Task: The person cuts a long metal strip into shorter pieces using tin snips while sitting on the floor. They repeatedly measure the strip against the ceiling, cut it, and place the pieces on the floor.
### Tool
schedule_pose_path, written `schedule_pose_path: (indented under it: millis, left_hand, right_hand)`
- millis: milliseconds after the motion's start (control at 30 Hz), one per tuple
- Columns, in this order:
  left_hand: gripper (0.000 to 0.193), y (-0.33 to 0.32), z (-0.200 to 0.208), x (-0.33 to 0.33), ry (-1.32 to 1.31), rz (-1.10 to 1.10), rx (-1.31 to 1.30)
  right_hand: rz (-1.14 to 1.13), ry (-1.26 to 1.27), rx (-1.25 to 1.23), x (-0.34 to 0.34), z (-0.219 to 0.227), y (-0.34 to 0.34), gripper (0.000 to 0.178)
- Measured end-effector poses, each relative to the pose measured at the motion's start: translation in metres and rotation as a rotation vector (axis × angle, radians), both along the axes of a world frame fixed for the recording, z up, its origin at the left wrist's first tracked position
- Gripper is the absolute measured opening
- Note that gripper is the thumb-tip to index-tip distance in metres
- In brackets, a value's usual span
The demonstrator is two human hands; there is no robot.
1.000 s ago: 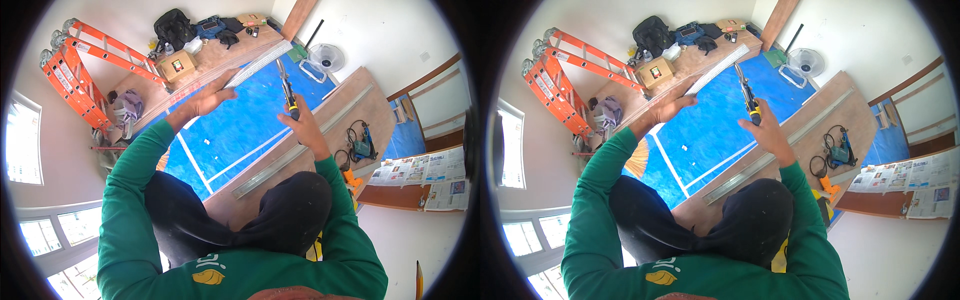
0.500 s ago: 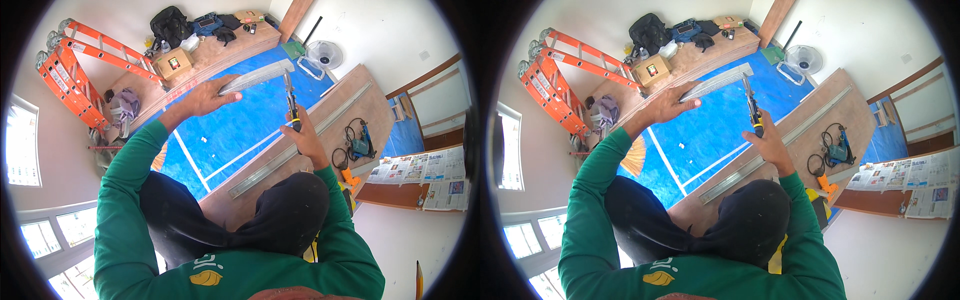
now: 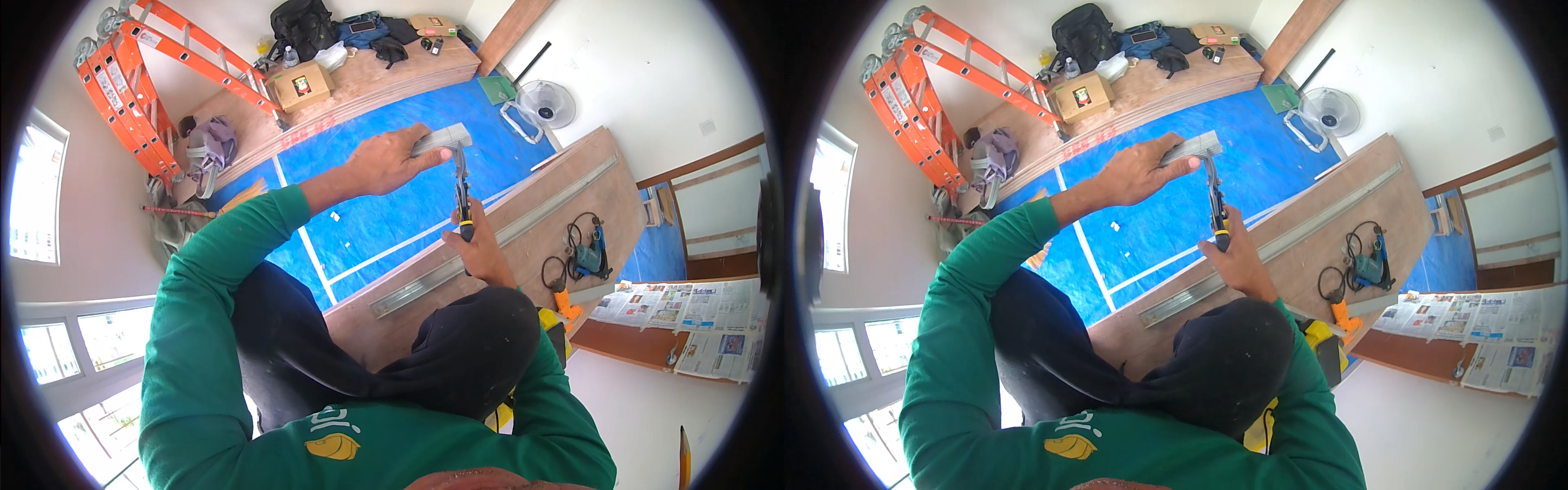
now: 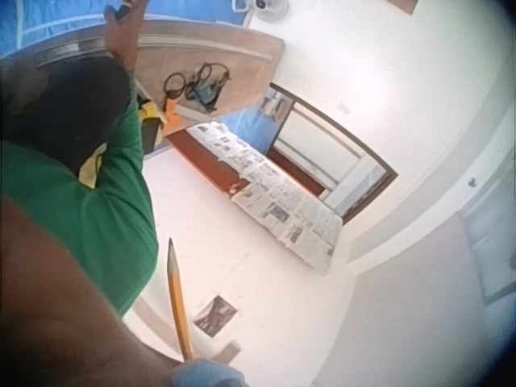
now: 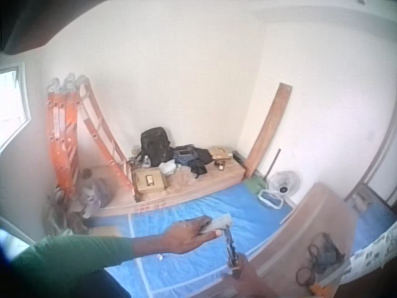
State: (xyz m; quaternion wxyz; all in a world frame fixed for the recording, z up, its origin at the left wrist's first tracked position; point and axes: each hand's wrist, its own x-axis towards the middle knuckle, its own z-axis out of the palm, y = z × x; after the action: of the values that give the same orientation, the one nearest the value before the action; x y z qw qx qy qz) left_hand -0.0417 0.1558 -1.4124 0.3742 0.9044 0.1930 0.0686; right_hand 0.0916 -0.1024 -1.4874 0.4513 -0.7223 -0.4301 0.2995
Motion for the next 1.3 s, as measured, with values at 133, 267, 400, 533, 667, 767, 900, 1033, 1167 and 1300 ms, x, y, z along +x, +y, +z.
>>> schedule_pose_path:
  millis: [133,267,400,533,667,767,900,1033,1167,1300]
  left_hand:
    - [0.092,-0.002,0.006,-0.002,0.067,0.047,0.018]
    - [0.096,0.001,0.005,0.001,0.046,0.031,0.069]
    - [0.097,0.005,0.001,0.002,0.033,-0.011,0.1]
    - [0.097,0.007,-0.001,0.001,0.054,-0.03,0.117]
    - [0.097,0.007,-0.001,0.002,0.051,-0.024,0.106]
    - [0.099,0.007,-0.001,0.004,0.046,-0.011,0.1]
    - [0.099,0.008,-0.003,0.005,0.029,-0.002,0.11]
    - [0.096,0.008,-0.005,0.006,0.035,0.004,0.123]
    - [0.095,0.008,-0.006,0.008,0.002,-0.012,0.126]
    - [0.095,0.01,-0.01,0.01,0.009,-0.025,0.155]
  right_hand:
    - [0.012,0.011,-0.007,-0.001,-0.003,-0.001,0.075]
    - [0.026,-0.051,0.006,-0.002,0.0,-0.001,0.08]
    - [0.046,-0.059,-0.032,-0.002,0.005,-0.003,0.084]
    - [0.043,-0.032,-0.071,-0.005,0.007,-0.003,0.085]
    - [0.039,-0.045,-0.074,-0.007,0.007,-0.001,0.084]
    - [0.03,-0.036,-0.073,-0.007,0.006,-0.001,0.084]
    - [0.024,-0.047,-0.058,-0.007,0.004,-0.002,0.079]
    - [0.034,-0.09,-0.035,-0.009,0.001,-0.002,0.076]
    - [0.041,-0.065,-0.061,-0.007,0.001,-0.002,0.078]
    - [0.036,-0.074,-0.077,-0.005,0.0,-0.001,0.077]
